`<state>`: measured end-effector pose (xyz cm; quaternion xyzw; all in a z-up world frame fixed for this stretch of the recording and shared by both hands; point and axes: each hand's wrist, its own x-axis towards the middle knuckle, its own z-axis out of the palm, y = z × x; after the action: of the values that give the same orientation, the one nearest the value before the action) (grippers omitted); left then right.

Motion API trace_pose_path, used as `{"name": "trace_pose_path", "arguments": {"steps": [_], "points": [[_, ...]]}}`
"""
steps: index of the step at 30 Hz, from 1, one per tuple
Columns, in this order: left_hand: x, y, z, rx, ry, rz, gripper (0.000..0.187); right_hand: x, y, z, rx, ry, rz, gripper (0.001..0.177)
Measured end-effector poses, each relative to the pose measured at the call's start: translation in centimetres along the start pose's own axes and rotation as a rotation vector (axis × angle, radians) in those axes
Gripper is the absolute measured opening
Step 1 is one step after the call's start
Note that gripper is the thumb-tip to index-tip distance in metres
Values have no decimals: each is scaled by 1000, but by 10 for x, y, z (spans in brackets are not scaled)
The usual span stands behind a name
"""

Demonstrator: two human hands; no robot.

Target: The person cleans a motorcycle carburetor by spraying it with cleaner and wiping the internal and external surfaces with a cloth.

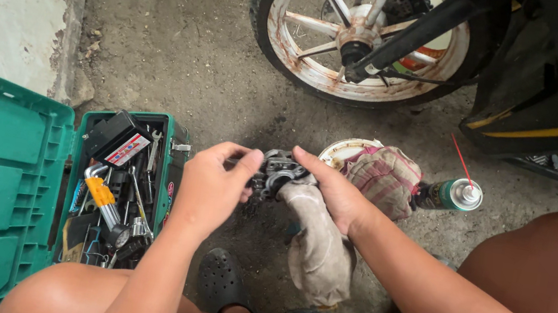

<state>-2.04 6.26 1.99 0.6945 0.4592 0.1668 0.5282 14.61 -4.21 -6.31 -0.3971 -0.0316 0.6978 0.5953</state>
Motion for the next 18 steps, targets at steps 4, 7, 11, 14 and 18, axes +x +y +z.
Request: {"name": "trace_pose_path", "arguments": {"steps": [4,7,11,14,18], "points": [[9,-9,-1,-141,-16,-105,36,1,1,1,-65,-183,-107,49],[14,-17,-3,-193,-53,-134,40,4,0,-1,-97,-239,-119,57],[17,-20,-4,-170,-72,-225,43,11,3,-7,-88,-240,-95,61],[19,-18,-5,-132,-103,-295,45,13,5,-11,-87,-264,-107,61],[19,-16,-3,-175,-139,-351,42,13,6,-13,-93,-293,-144,61]]}}
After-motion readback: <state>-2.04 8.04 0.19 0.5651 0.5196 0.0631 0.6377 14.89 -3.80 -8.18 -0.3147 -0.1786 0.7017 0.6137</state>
